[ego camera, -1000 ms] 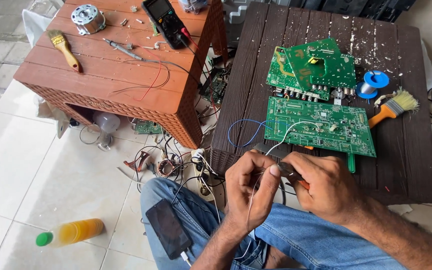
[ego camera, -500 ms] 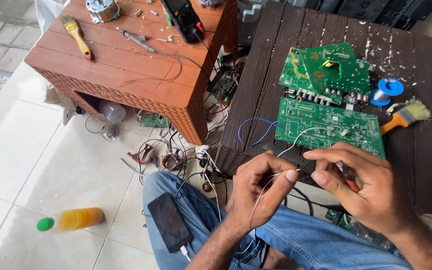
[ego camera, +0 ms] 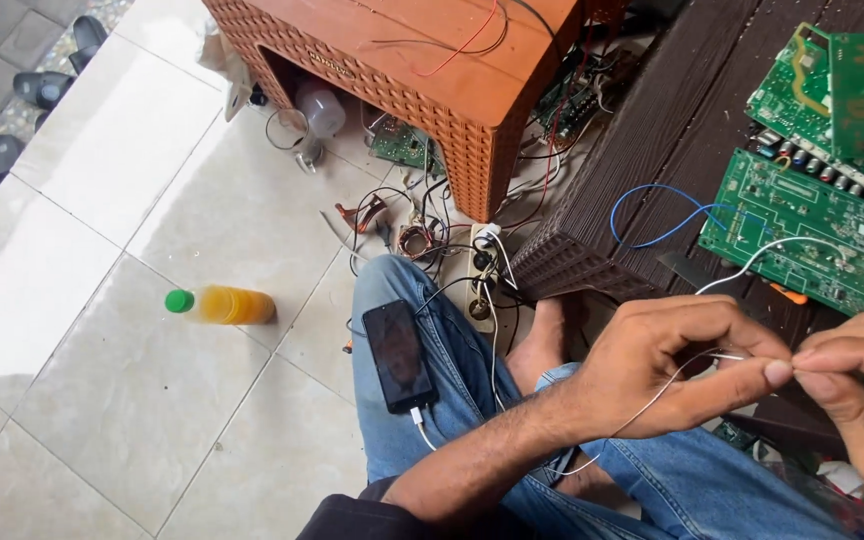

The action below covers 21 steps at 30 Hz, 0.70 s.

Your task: Stripping insulation from wires and soldering them onto a circuit board for electronic repair.

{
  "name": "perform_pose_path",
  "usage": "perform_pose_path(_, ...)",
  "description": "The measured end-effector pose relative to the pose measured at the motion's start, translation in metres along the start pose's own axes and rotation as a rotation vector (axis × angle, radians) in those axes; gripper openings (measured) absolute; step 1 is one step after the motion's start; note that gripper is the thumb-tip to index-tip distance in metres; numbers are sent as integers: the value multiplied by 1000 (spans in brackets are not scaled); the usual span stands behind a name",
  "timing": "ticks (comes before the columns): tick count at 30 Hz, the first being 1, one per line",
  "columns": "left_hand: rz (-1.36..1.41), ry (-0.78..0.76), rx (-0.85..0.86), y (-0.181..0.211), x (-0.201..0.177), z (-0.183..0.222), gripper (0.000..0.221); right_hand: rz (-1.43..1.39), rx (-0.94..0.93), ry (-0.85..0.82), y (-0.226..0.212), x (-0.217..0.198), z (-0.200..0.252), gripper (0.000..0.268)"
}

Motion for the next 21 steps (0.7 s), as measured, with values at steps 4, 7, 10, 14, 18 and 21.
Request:
perform_pose_path(4, 43, -18, 2, -7, 2, 2, 18, -6, -13, 18, 32, 5, 12, 20)
perform_pose_path(7, 13, -25, 38, -5, 1, 4, 16, 13, 47, 64, -3, 10, -2, 29)
perform_pose_path(10, -7, 3, 123, -2, -1, 3, 19, 115, 112, 45, -8, 10, 0, 29)
perform_pose_path(14, -158, 36, 220, -2, -5, 6, 17, 169, 155, 49, -12, 20, 2, 32)
perform_pose_path(18, -359, 91, 350, 7, -8, 8, 12, -86, 267, 80, -11, 29, -4, 45)
perform_pose_path(21, -267, 98, 343, 12, -11, 7, 15, -192, 271, 10, 11, 30, -9, 49)
Point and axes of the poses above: each hand's wrist, its own z-axis away from the middle knuckle, its own x-axis out of the palm, y = z × x, the point moved 7 cm from there along -z, towards the middle knuckle
